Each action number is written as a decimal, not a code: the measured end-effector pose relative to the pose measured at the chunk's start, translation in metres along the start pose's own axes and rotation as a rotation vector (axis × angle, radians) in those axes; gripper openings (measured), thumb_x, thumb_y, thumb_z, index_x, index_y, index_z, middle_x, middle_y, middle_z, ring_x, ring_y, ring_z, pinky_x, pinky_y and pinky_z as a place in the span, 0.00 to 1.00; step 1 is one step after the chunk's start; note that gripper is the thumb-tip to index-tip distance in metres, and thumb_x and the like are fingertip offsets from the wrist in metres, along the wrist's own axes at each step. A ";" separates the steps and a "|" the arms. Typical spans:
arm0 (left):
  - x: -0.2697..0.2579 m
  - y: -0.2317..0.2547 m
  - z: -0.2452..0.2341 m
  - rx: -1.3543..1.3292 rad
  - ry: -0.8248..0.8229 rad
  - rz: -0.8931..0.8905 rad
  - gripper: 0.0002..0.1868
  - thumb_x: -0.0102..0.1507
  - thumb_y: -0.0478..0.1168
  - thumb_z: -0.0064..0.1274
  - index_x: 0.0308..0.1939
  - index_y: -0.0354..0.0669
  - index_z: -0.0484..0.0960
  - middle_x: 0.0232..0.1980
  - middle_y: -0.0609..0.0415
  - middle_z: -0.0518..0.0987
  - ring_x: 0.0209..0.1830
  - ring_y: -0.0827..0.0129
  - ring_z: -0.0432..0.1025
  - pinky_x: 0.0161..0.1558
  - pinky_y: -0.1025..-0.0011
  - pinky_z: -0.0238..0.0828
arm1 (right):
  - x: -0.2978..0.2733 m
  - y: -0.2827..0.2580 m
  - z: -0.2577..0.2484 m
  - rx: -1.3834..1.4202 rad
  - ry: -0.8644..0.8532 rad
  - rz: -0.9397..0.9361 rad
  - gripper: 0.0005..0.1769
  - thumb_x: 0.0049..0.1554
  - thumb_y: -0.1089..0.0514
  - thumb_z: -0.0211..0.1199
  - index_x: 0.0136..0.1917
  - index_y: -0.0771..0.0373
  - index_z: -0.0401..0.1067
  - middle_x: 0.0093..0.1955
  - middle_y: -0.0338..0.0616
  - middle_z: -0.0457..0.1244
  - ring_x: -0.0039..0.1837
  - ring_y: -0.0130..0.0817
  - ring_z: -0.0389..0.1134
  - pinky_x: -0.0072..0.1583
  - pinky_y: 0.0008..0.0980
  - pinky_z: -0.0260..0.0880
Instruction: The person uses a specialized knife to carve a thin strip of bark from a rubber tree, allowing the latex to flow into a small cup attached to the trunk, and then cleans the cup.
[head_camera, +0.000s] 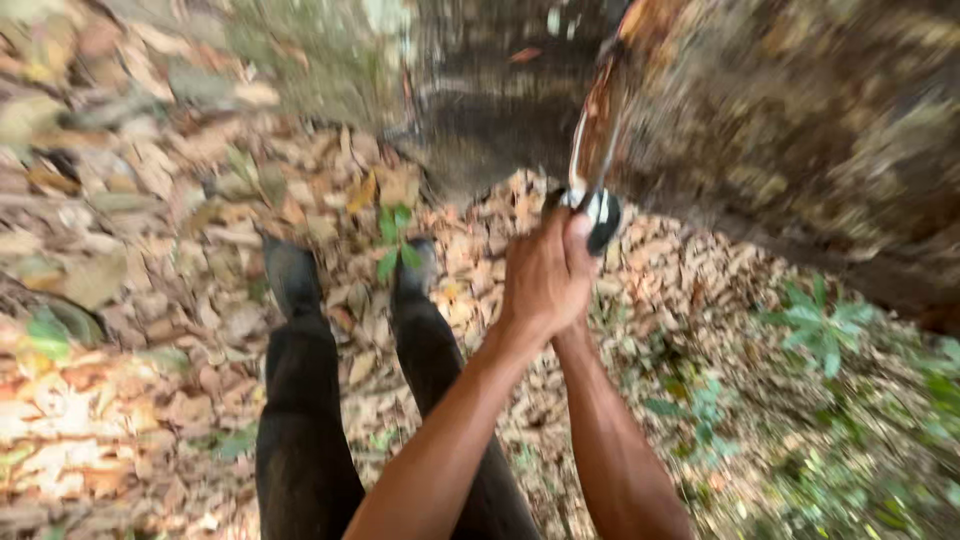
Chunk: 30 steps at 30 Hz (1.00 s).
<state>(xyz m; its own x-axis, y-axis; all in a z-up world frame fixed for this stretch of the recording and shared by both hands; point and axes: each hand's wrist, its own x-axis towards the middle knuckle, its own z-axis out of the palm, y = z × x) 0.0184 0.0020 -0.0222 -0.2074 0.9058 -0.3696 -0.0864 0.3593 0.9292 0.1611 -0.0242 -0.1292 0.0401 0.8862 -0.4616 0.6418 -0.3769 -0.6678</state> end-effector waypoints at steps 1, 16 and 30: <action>0.004 0.007 -0.001 0.028 -0.061 -0.085 0.24 0.75 0.48 0.27 0.49 0.36 0.76 0.24 0.53 0.76 0.14 0.71 0.69 0.11 0.74 0.65 | 0.009 -0.002 0.003 0.045 0.000 -0.001 0.16 0.66 0.52 0.48 0.60 0.63 0.65 0.48 0.40 0.64 0.49 0.29 0.66 0.53 0.28 0.73; -0.048 0.012 -0.014 0.076 0.133 -0.028 0.23 0.79 0.53 0.26 0.50 0.41 0.72 0.23 0.61 0.71 0.17 0.73 0.66 0.23 0.69 0.67 | -0.046 0.020 0.016 0.150 -0.129 0.153 0.16 0.65 0.52 0.50 0.60 0.64 0.66 0.47 0.41 0.65 0.47 0.30 0.67 0.50 0.29 0.73; -0.032 -0.009 0.026 0.023 -0.034 -0.319 0.21 0.73 0.50 0.30 0.53 0.39 0.75 0.26 0.54 0.74 0.18 0.69 0.69 0.20 0.63 0.73 | -0.007 0.008 -0.021 0.023 -0.157 -0.011 0.16 0.64 0.53 0.51 0.59 0.65 0.66 0.45 0.42 0.66 0.45 0.31 0.68 0.48 0.30 0.73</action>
<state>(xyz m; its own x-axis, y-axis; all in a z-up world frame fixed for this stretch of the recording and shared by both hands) 0.0516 -0.0246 -0.0181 -0.1409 0.7535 -0.6421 -0.1194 0.6309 0.7666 0.1818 -0.0279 -0.1195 -0.0883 0.8377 -0.5390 0.6240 -0.3752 -0.6854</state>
